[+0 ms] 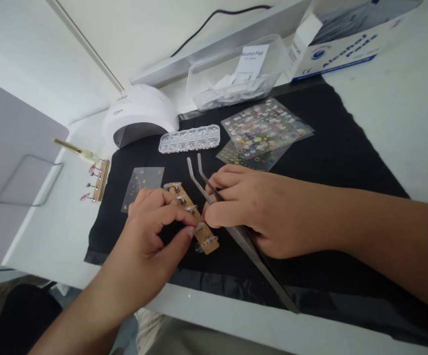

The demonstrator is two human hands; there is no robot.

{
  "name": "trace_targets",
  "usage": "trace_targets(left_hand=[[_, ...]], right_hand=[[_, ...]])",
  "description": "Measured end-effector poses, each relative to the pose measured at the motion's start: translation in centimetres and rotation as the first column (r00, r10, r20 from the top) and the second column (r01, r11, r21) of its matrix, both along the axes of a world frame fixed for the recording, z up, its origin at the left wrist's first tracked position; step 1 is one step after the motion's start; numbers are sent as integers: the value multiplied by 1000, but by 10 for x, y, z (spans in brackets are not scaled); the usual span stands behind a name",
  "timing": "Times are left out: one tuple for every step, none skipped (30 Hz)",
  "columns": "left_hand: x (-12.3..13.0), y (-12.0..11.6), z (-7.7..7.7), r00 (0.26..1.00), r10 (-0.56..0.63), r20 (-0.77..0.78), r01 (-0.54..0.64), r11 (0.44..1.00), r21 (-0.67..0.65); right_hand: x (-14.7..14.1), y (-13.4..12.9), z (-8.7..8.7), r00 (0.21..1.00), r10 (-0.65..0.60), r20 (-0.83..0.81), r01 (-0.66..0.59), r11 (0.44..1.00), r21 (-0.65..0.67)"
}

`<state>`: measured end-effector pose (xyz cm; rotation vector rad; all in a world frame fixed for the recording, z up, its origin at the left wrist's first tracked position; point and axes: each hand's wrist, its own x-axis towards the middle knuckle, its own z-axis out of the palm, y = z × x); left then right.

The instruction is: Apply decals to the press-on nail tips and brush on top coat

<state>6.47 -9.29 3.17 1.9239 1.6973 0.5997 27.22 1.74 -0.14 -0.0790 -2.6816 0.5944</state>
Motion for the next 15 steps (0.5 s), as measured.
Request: trace_targets(left_hand=[[0,0,0,1000,-1,-6,1,1000,2],[0,0,0,1000,-3,-10,3,1000,6],[0,0,0,1000,-7,-14,7,1000,11],[0,0,0,1000,-10,-19,11,1000,17],[0,1,0,1000,-13,-24,13,1000,22],[1,1,0,999,-16,-30,17,1000,26],[1,1,-1,999,-19,-37,20,999,29],[1,2,-1,999,-23,-44,24,999,30],[1,2,-1,998,-24,-50,26,999,31],[1,2,-1,998,-24,-54,26,999,33],[1,2,-1,998,-26,-57,28,999,35],[1,2,-1,998,-26,-60,28,999,37],[1,1,-1,998,-26,-61,29,999,39],[1,1,-1,998,-27,-61,30,999,42],[1,1,0,998,-30,-61,32,998,46]], right_hand=[[0,0,0,1000,-1,0,1,1000,3],[0,0,0,1000,-1,4,1,1000,4],[0,-1,0,1000,-2,5,2,1000,4],[0,-1,0,1000,-3,6,3,1000,4],[0,-1,0,1000,-3,6,3,1000,2],[0,-1,0,1000,-2,3,2,1000,-1],[0,-2,0,1000,-3,3,3,1000,-2],[0,-1,0,1000,-3,3,3,1000,-4],[0,-1,0,1000,-3,4,3,1000,-5],[0,-1,0,1000,-3,8,3,1000,-7],[0,-1,0,1000,-4,11,4,1000,-10],[0,-1,0,1000,-6,14,6,1000,-13],[0,-1,0,1000,-7,15,7,1000,-15],[0,-1,0,1000,-6,16,6,1000,-18],[0,-1,0,1000,-7,17,7,1000,-19]])
